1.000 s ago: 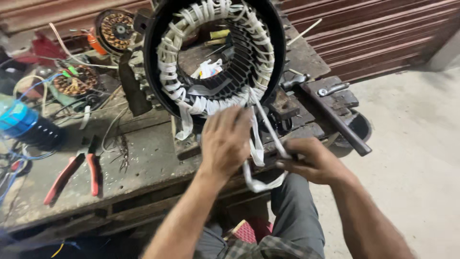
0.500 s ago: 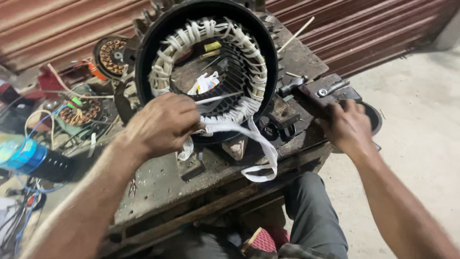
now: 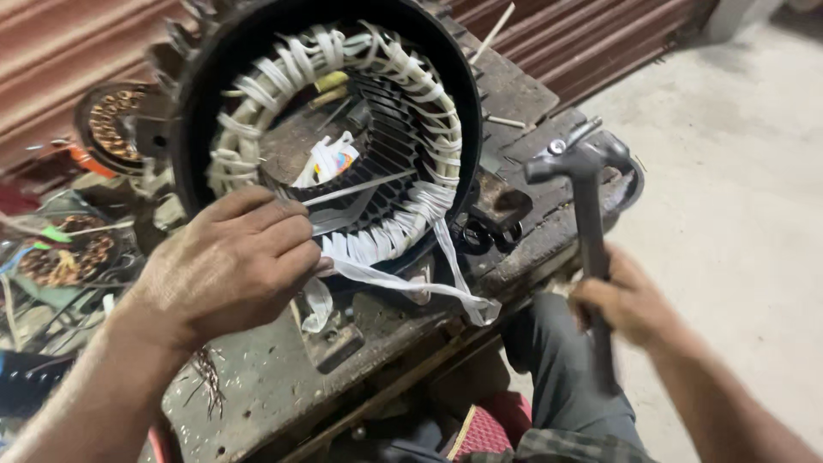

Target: The person secures white straps around a motor stator using a hammer and a metal rod. They repeatedly position the straps, tap them into place with the hammer, and adjust the tension by hand.

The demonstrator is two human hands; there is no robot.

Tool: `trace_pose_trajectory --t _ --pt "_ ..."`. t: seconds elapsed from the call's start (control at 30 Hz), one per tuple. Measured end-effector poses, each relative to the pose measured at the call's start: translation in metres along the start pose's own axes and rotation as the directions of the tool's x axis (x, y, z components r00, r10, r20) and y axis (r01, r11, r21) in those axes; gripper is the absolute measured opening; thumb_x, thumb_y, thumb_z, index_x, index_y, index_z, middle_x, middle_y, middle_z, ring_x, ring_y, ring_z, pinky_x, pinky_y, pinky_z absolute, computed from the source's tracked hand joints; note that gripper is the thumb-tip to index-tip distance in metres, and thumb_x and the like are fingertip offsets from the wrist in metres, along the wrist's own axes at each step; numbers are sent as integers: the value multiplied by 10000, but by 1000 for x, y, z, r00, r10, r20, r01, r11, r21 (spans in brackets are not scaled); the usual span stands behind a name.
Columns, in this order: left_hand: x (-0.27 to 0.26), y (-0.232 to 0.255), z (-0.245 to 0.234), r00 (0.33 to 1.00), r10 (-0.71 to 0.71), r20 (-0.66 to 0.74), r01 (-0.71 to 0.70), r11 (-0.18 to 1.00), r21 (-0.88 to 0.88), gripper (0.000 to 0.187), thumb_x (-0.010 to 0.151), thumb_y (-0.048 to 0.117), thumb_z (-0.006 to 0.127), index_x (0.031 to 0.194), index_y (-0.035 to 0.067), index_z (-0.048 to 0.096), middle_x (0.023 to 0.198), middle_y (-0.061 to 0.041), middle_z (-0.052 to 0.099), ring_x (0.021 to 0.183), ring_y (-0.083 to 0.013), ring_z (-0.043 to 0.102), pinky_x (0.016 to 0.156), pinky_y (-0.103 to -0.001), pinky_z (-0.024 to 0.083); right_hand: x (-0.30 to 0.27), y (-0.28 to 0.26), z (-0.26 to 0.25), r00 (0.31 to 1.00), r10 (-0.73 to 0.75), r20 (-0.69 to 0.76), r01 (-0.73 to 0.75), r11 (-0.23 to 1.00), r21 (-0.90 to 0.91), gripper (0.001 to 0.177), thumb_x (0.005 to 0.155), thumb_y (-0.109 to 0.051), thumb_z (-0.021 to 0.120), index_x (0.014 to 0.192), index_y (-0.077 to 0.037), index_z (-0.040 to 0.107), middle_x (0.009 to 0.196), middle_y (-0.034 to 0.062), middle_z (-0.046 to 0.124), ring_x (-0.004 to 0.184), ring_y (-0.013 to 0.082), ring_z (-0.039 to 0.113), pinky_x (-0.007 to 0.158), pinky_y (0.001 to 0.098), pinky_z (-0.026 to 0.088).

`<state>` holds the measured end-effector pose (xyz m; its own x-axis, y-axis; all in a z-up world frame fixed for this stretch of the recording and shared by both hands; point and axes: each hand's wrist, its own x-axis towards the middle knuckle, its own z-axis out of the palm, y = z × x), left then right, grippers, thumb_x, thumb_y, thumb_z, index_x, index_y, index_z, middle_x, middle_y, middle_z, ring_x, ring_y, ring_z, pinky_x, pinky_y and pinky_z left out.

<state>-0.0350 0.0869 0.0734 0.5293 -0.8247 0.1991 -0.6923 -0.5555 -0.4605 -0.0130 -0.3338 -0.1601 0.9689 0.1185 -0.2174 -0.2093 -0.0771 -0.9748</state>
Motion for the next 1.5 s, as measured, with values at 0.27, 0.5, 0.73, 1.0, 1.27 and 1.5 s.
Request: trace_pose_trajectory --t 0.27,0.5,0.73,1.0,1.27,1.5 --pt "-3 12 3 963 -170 -207 137 976 -167 277 936 247 736 695 141 652 720 -18 700 751 -167 692 801 -388 493 -44 -12 119 894 -445 -54 382 695 609 276 1058 -294 470 1150 -34 479 761 130 611 561 223 648 480 381 603" --pt "2 12 4 900 -190 -392 135 977 -164 372 929 164 765 639 147 533 656 1 626 740 -164 695 697 -360 442 -32 -10 152 910 -413 -35 362 752 550 195 1067 -228 437 1133 -50 481 763 124 588 504 193 594 452 316 530" --pt "-1 13 2 853 -192 -486 115 976 -185 373 875 107 758 606 113 500 661 -33 635 700 -191 695 650 -358 431 -31 -8 147 850 -516 -101 521 801 294 167 1080 -174 480 1168 -35 453 824 113 598 584 159 582 505 277 516" --pt "10 15 -7 819 -271 -506 142 950 -278 430 926 80 758 589 120 494 624 -18 621 676 -171 700 624 -348 419 -19 -11 120 664 -745 -55 677 631 -377 160 1000 -128 564 1113 -24 520 710 17 637 566 116 646 513 314 522" --pt "-14 10 17 793 -198 -575 48 963 -265 355 869 81 755 602 96 522 626 -43 612 648 -196 679 615 -357 431 -13 -16 119 673 -730 -120 669 670 -322 112 1042 -111 507 1105 -19 494 726 31 588 592 106 582 528 290 481" --pt "18 12 -16 792 -238 -562 89 956 -279 390 882 38 740 577 90 503 612 -45 604 663 -200 693 619 -358 431 -19 0 127 686 -709 -166 728 668 155 227 1101 -213 490 1193 -9 451 864 102 617 653 142 577 581 270 459"
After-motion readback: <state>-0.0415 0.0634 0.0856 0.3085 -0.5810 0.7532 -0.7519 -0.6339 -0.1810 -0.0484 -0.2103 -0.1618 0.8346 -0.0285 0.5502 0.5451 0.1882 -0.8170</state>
